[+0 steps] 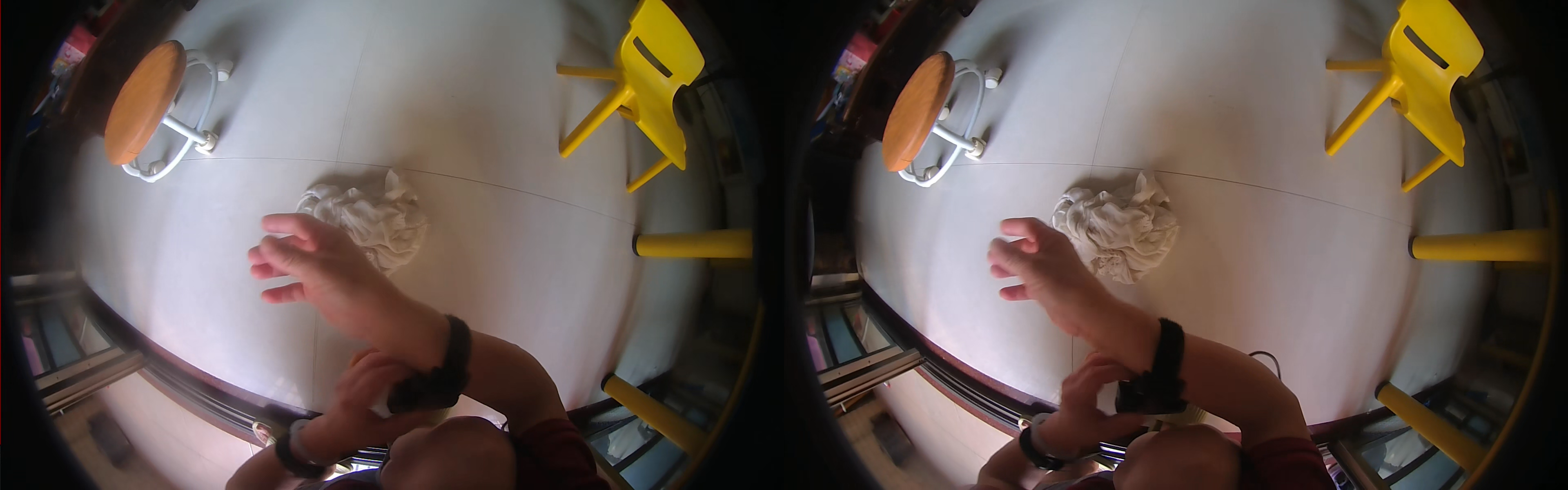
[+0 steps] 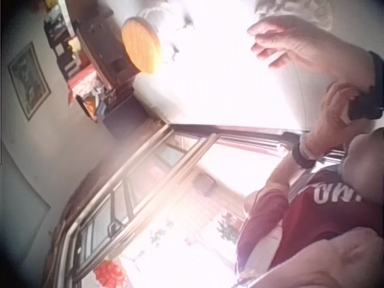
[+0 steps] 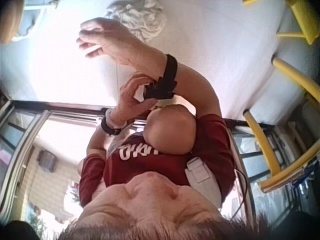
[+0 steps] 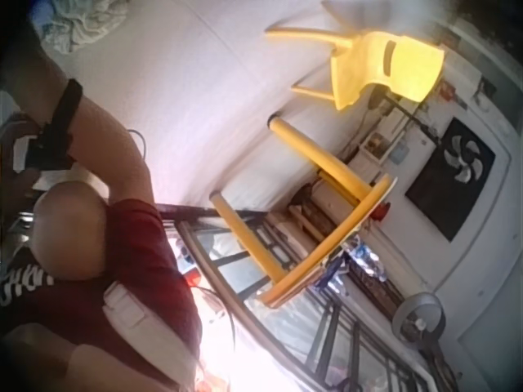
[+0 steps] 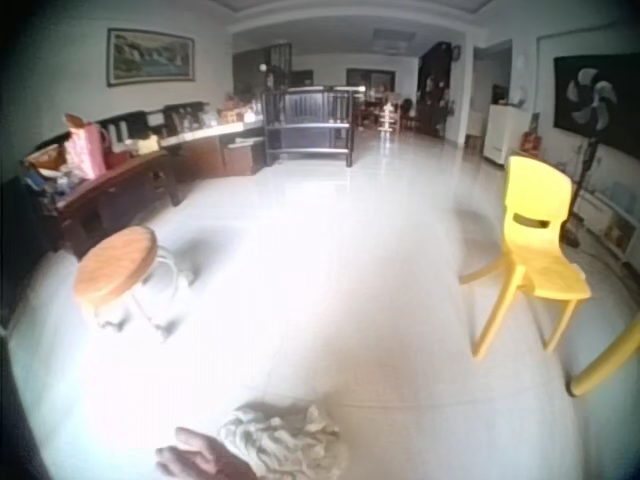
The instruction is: The person is cleaning the floor using a cloth and moving furniture.
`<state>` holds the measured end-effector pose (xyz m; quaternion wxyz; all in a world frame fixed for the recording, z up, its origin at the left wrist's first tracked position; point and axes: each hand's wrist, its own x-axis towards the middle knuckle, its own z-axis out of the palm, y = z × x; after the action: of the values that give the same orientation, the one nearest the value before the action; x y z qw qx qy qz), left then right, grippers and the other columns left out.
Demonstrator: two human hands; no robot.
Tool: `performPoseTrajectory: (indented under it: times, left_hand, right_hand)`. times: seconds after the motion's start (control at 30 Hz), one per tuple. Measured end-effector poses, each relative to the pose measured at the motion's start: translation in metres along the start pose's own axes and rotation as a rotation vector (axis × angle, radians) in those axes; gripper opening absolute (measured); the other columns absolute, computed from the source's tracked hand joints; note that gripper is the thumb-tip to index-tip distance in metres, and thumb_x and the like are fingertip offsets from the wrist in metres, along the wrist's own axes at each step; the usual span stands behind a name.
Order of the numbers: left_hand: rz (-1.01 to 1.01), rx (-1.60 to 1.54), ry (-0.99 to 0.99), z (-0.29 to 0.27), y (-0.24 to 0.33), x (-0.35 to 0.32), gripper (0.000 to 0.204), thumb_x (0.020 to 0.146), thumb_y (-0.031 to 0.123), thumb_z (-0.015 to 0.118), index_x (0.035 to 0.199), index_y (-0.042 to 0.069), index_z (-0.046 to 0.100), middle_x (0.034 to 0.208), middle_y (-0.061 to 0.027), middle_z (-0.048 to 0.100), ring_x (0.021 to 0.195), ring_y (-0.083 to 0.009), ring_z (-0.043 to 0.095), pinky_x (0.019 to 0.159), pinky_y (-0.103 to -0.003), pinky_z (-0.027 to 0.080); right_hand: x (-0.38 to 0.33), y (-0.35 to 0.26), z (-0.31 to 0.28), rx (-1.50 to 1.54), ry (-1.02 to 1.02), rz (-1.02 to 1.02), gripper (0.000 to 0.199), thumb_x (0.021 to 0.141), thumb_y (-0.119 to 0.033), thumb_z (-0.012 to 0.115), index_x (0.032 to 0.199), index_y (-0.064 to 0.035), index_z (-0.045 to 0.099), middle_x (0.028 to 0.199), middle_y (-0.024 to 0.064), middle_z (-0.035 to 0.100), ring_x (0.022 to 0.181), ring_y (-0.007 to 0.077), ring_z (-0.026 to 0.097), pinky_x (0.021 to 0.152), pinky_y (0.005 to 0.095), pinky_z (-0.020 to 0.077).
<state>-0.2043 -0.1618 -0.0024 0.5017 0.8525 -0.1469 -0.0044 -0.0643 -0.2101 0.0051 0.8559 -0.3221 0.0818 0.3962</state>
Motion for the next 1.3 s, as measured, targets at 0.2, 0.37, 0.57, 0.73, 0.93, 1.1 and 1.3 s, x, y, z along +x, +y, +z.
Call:
performPoseTrajectory:
  times: [0.2, 0.37, 0.57, 0.73, 0.93, 1.1, 1.3]
  left_hand:
    - [-0.844, -1.028, -0.347, -0.043, -0.015, 0.025, 0.042, 0.090, 0.019, 0.055, 0.125, -0.002, 0.045, 0.116, -0.0134, 0.058, 0.110, -0.0197, 0.054, 0.096, -0.032, 0.042]
    - [-0.730, -1.129, -0.605, -0.045, -0.004, 0.037, 0.042, 0.095, 0.019, 0.048, 0.131, -0.002, 0.041, 0.118, -0.0127, 0.057, 0.111, -0.0174, 0.053, 0.097, -0.030, 0.040]
    - [-0.591, -1.234, -0.772, -0.030, -0.025, 0.045, 0.039, 0.093, 0.013, 0.054, 0.128, -0.001, 0.047, 0.118, -0.0099, 0.056, 0.112, -0.0152, 0.051, 0.097, -0.031, 0.039]
    - [-0.518, -1.077, -0.790, -0.039, -0.019, 0.048, 0.027, 0.089, 0.002, 0.056, 0.116, -0.002, 0.058, 0.107, -0.0093, 0.061, 0.100, -0.0141, 0.057, 0.087, -0.028, 0.045]
    - [-0.497, -0.906, -0.730, -0.055, -0.012, 0.081, 0.008, 0.083, 0.001, 0.061, 0.091, -0.001, 0.063, 0.090, -0.0093, 0.067, 0.087, -0.0167, 0.063, 0.080, -0.028, 0.049]
    - [-0.084, -0.056, -0.730, -0.064, 0.023, 0.126, 0.010, 0.077, 0.006, 0.054, 0.073, -0.003, 0.057, 0.072, -0.0148, 0.060, 0.070, -0.0314, 0.059, 0.066, -0.037, 0.047]
    - [0.283, 0.261, -0.465, -0.068, 0.068, 0.132, 0.012, 0.071, 0.008, 0.064, 0.071, 0.005, 0.053, 0.067, -0.0070, 0.048, 0.060, -0.0238, 0.055, 0.053, -0.033, 0.045]
  right_hand:
    - [-0.034, 0.032, 0.046, -0.795, -0.381, -0.696, 0.031, 0.078, -0.011, 0.063, 0.103, 0.0015, 0.050, 0.090, 0.0185, 0.060, 0.075, 0.0317, 0.062, 0.064, 0.0383, 0.0510]
    - [-0.063, 0.048, 0.063, -1.046, -0.915, -0.511, 0.021, 0.072, -0.008, 0.063, 0.083, 0.0059, 0.052, 0.079, 0.0212, 0.058, 0.073, 0.0328, 0.063, 0.063, 0.0405, 0.0507]
    - [-0.077, 0.063, 0.065, -1.099, -0.961, -0.474, 0.022, 0.072, -0.010, 0.062, 0.087, 0.0055, 0.056, 0.077, 0.0180, 0.061, 0.072, 0.0323, 0.063, 0.063, 0.0399, 0.0510]
    - [-0.091, 0.069, 0.068, -1.185, -1.036, -0.408, 0.021, 0.072, -0.010, 0.061, 0.086, 0.0050, 0.057, 0.076, 0.0179, 0.061, 0.071, 0.0322, 0.063, 0.063, 0.0400, 0.0509]
    - [-0.096, 0.073, 0.062, -1.275, -1.165, -0.281, 0.019, 0.072, -0.010, 0.061, 0.085, 0.0044, 0.058, 0.075, 0.0179, 0.060, 0.070, 0.0320, 0.063, 0.063, 0.0402, 0.0507]
    - [-0.087, 0.085, 0.043, -1.319, -1.235, -0.085, 0.018, 0.073, -0.009, 0.060, 0.084, 0.0039, 0.059, 0.074, 0.0179, 0.060, 0.069, 0.0318, 0.063, 0.063, 0.0403, 0.0505]
    - [-0.063, 0.108, -0.025, -1.195, -0.922, -0.010, 0.012, 0.077, -0.011, 0.060, 0.078, 0.0014, 0.061, 0.074, 0.0161, 0.062, 0.072, 0.0321, 0.063, 0.063, 0.0415, 0.0476]
